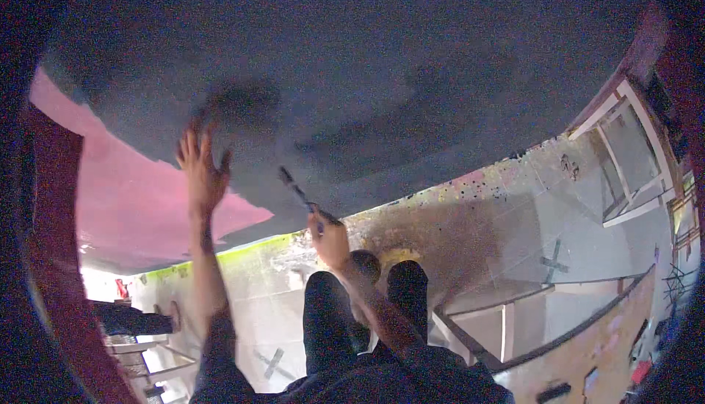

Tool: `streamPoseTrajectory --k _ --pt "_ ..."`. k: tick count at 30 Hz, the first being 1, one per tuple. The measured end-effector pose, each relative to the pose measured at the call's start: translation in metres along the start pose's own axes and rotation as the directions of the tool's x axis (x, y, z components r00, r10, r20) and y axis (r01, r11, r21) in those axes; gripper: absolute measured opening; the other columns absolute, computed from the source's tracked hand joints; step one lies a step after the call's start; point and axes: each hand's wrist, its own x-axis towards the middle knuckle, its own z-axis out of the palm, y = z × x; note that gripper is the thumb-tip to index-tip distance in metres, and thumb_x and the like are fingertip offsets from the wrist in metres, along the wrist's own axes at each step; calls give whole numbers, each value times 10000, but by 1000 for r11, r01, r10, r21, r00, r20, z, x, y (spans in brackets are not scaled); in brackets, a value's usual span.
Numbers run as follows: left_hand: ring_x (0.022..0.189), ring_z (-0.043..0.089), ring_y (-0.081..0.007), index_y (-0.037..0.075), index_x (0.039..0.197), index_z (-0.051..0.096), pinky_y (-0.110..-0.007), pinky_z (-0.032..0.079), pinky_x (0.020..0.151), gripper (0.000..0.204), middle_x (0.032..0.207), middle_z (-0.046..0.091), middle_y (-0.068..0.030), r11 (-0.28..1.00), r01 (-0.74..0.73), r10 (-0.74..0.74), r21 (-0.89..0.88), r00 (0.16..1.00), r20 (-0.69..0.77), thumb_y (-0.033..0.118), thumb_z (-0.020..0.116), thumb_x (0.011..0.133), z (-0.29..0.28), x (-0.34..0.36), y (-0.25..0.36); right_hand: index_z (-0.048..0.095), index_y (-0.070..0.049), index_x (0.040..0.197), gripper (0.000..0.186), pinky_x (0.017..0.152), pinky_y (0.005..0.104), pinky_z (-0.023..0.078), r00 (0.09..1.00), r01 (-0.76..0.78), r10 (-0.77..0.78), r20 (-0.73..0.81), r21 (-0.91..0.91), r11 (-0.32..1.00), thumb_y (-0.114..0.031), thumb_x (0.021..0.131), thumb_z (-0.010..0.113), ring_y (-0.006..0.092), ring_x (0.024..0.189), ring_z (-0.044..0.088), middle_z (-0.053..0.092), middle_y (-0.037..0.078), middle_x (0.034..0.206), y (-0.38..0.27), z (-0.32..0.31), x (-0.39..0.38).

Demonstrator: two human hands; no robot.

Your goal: Apply grey paint to a wall using a paintbrush.

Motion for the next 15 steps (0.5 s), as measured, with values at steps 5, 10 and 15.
streamPoseTrajectory --k 5,10,15 --pt "870 589 -189 31 1002 579 -272 461 723 297 1014 619 -103 406 179 -235 -896 968 87 -128 570 751 -60 -36 55 641 11 1020 256 721 368 505 977 -213 203 -70 -191 958 -178 902 516 285 842 659 665 195 930 -11 -79 -32" --pt "833 594 -159 35 1000 617 -262 477 729 238 994 590 -84 81 428 -34 -900 904 427 -38 620 774 -177 -25 140 642 -25 984 224 645 405 469 910 -341 279 -306 -174 924 -186 872 534 321 728 627 639 195 795 -72 -222 -64" --pt "932 542 -212 -4 1015 538 -342 444 825 274 977 525 -117 -460 482 132 -745 867 480 -49 604 754 -312 18 170 628 16 1027 254 659 353 470 929 -353 252 -270 -446 822 -174 906 512 238 716 608 636 229 831 -214 -307 -75"
